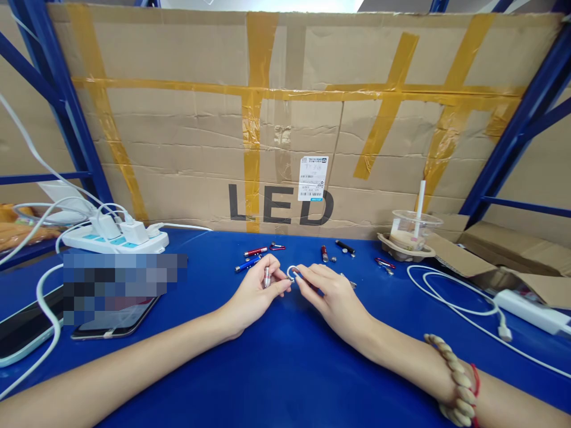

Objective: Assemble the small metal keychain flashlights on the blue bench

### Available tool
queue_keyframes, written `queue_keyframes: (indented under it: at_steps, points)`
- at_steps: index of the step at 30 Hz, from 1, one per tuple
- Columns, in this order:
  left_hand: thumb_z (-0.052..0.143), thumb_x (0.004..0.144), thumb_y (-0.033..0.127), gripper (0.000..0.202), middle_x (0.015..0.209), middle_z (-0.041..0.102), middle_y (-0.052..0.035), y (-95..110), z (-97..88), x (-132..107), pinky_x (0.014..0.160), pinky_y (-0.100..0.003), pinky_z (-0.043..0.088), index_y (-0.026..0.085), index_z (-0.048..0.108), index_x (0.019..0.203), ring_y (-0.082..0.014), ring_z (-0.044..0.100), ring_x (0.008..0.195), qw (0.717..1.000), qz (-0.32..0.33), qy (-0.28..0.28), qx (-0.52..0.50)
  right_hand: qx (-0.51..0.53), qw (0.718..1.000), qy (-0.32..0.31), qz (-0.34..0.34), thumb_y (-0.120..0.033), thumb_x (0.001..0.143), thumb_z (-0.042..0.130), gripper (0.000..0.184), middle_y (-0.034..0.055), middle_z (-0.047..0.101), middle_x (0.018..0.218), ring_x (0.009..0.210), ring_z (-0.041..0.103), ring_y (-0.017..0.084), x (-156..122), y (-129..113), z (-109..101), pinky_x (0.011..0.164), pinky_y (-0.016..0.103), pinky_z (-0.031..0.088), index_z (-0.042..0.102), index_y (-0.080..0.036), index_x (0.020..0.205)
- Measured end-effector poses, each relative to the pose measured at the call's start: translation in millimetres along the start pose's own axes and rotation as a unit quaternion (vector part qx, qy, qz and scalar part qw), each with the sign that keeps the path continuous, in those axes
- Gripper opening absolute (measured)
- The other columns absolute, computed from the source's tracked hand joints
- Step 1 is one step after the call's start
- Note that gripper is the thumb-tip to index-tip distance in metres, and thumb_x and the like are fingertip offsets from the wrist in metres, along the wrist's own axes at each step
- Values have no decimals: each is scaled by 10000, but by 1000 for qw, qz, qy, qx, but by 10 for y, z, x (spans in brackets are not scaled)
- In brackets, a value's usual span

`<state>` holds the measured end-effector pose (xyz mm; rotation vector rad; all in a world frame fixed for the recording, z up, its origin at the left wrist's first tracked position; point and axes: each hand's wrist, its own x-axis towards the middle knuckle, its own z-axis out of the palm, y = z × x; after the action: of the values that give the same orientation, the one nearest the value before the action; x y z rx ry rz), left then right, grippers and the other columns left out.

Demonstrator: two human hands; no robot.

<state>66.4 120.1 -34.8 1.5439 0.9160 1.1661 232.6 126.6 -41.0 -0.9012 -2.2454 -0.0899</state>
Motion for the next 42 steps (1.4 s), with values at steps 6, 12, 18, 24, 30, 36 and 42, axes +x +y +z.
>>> queue_keyframes:
  at_steps: [6,12,18,24,30,36,42]
  points:
    - [594,750,185,258,682,559,37,28,-1,1,582,-188,371,180,338,717,-70,513,615,997,-50,-8,-60,5,1000,2,3,-246,905,381,211,34,560,760,696,500,112,1,-8,-1,668,231,408,570,-154,897]
    - [707,626,92,375,665,553,49,49,-8,34,727,-185,422,170,344,677,-75,591,723,958,-170,-13,-231,-11,1000,12,-11,-245,901,390,207,38,550,758,695,494,117,-14,-14,2,651,235,418,570,-145,924]
    - [735,613,124,391,663,560,39,30,-21,26,706,-188,448,162,351,671,-83,606,695,962,-169,-46,-211,-16,999,27,-41,-249,907,374,235,48,569,764,705,496,129,-30,0,1,648,257,435,580,-136,912]
    - [728,620,155,382,747,556,42,-42,-18,10,653,-201,458,158,352,689,-66,586,621,979,-128,-47,-152,-14,999,8,-49,-261,913,360,252,55,579,788,727,497,133,-21,-3,-4,670,267,441,569,-134,973]
    - [718,623,148,418,719,563,35,17,18,-6,626,-196,453,169,303,669,-81,590,629,984,-114,-38,-135,-22,998,-16,-50,-256,920,334,277,57,567,782,724,484,138,-11,-2,-14,660,275,431,579,-127,924]
    - [667,672,116,383,670,551,56,54,55,-37,617,-189,446,172,288,667,-71,584,607,989,-112,-20,-97,-21,998,-29,-47,-267,918,338,276,50,561,759,705,470,133,-2,11,-9,644,265,420,577,-129,897]
    - [655,672,102,379,674,556,58,42,54,-41,634,-188,449,176,283,673,-73,595,622,989,-105,-26,-100,-60,993,-46,-89,-265,913,352,274,44,538,708,654,445,133,6,28,-28,598,260,396,582,-120,880]
